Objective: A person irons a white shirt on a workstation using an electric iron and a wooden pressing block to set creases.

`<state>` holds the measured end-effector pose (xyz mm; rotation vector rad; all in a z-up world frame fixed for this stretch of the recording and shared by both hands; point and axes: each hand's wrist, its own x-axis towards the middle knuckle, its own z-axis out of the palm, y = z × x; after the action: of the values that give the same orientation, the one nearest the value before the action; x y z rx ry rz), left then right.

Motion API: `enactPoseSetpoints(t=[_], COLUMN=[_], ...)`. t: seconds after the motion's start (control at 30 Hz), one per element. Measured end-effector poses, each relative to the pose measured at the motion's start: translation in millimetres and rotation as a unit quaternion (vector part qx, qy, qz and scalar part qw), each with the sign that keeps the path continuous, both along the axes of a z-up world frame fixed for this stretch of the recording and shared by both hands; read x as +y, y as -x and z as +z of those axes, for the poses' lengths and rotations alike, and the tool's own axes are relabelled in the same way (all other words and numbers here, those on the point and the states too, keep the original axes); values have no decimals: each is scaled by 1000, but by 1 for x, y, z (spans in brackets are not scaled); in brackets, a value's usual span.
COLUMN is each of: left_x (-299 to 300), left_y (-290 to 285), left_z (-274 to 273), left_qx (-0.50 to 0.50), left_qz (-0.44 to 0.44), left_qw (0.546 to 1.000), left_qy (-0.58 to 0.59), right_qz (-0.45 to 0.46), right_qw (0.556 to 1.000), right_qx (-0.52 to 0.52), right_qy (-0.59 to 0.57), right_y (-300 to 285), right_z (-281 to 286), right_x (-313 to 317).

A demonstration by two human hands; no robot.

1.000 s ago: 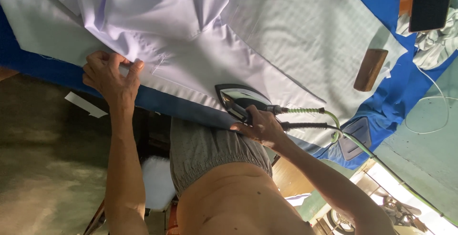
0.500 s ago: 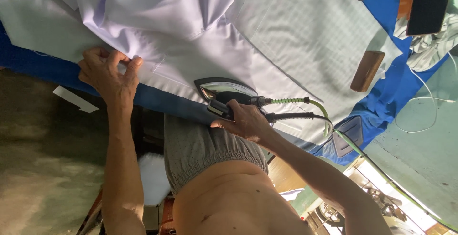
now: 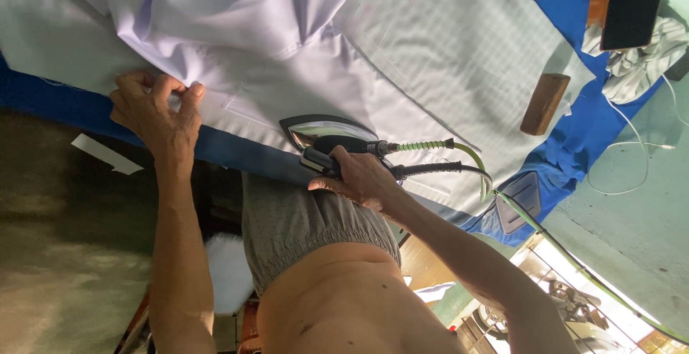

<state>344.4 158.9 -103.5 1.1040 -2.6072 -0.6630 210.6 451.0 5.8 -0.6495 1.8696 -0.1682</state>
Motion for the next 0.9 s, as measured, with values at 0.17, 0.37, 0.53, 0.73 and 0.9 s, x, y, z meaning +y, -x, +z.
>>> enactPoseSetpoints(t=[0.17, 0.37, 0.53, 0.73, 0.9], left_x=[1, -1, -1, -3, -4], left_y=[2, 2, 2, -5, -6], left_z=[3, -5, -3, -19, -29], left_qx=[-10, -14, -14, 27, 28], left_qz=[-3, 6, -1, -15, -6], left_qw=[1000, 1000, 1000, 997, 1000], left_qy=[-4, 10, 22, 66, 5], right_qz=[10, 15, 26, 40, 41], right_qw=[996, 983, 999, 983, 983], right_qx=[5, 82, -5, 125, 102], right_qy=[88, 166, 35, 125, 145], right_y=[-1, -7, -4, -16, -10], right_z=[-7, -15, 6, 3, 12], right_x=[51, 51, -31, -77, -85])
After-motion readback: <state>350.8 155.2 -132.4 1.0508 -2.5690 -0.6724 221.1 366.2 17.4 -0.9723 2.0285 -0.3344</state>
